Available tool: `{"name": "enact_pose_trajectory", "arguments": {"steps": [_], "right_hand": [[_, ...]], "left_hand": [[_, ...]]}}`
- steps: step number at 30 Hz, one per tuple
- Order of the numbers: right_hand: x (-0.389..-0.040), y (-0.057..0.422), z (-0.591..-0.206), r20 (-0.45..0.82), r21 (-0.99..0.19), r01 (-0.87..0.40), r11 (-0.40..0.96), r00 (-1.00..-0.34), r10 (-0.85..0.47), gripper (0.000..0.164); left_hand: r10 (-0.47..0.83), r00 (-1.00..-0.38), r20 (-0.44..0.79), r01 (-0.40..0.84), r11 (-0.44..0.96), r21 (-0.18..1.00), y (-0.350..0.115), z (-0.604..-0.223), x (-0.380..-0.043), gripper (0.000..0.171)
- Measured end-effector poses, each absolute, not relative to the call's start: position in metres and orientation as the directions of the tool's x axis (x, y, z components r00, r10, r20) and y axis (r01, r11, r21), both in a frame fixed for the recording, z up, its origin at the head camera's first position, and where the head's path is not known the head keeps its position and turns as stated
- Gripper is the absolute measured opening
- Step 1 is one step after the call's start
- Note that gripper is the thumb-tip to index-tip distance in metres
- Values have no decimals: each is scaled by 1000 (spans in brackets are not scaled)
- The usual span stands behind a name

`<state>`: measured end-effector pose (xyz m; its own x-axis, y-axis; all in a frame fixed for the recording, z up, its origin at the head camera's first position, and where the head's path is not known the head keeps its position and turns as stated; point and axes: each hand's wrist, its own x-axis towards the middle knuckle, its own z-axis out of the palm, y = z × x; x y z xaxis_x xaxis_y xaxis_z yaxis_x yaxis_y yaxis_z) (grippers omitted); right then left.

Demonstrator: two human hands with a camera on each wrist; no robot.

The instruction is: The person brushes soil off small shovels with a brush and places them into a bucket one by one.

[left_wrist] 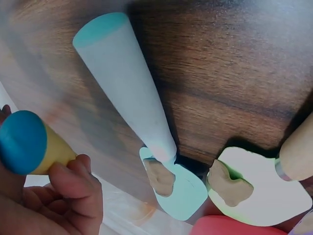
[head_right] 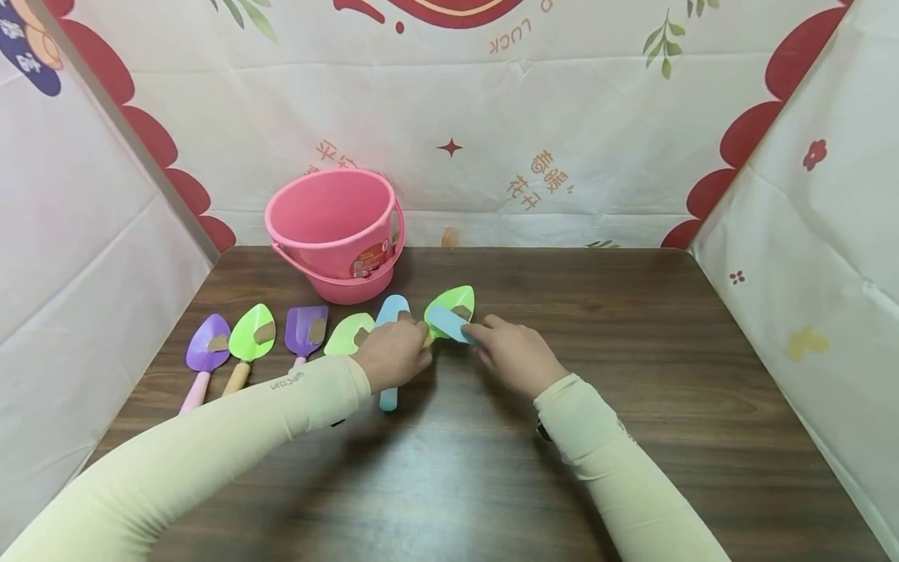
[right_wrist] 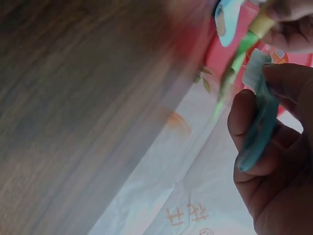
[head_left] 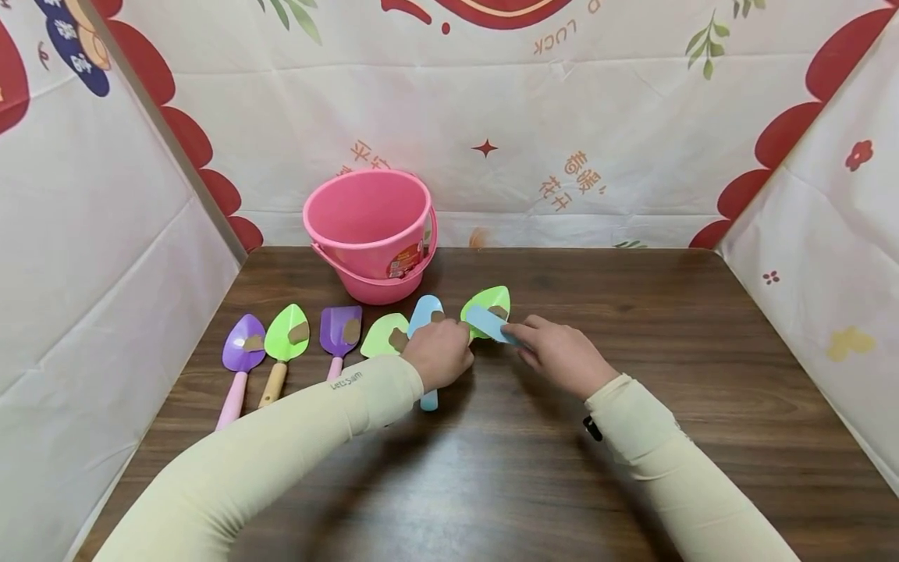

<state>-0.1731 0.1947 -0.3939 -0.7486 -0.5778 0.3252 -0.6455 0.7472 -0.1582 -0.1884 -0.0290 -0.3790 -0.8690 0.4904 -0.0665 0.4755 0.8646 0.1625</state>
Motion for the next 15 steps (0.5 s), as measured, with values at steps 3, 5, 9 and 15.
{"name": "enact_pose_trajectory", "arguments": {"steps": [3, 5, 9, 15], "right_hand": [[-173, 195, -396, 335, -149, -648, 747, -744, -579, 37], [-173, 196, -396, 341, -150, -646, 748, -744, -574, 37], [-175, 198, -396, 336, -156, -637, 755, -753, -566, 37], [-179, 200, -396, 311, -160, -624, 764, -767, -561, 37]], "left_hand": [[497, -865, -65, 482, 860, 170, -31, -378, -187, 14], [504, -861, -70, 487, 856, 172, -31, -377, -187, 15], [506, -858, -80, 488, 855, 173, -32, -375, -186, 16], [511, -857, -70, 496, 854, 158, -33, -373, -184, 16]]}}
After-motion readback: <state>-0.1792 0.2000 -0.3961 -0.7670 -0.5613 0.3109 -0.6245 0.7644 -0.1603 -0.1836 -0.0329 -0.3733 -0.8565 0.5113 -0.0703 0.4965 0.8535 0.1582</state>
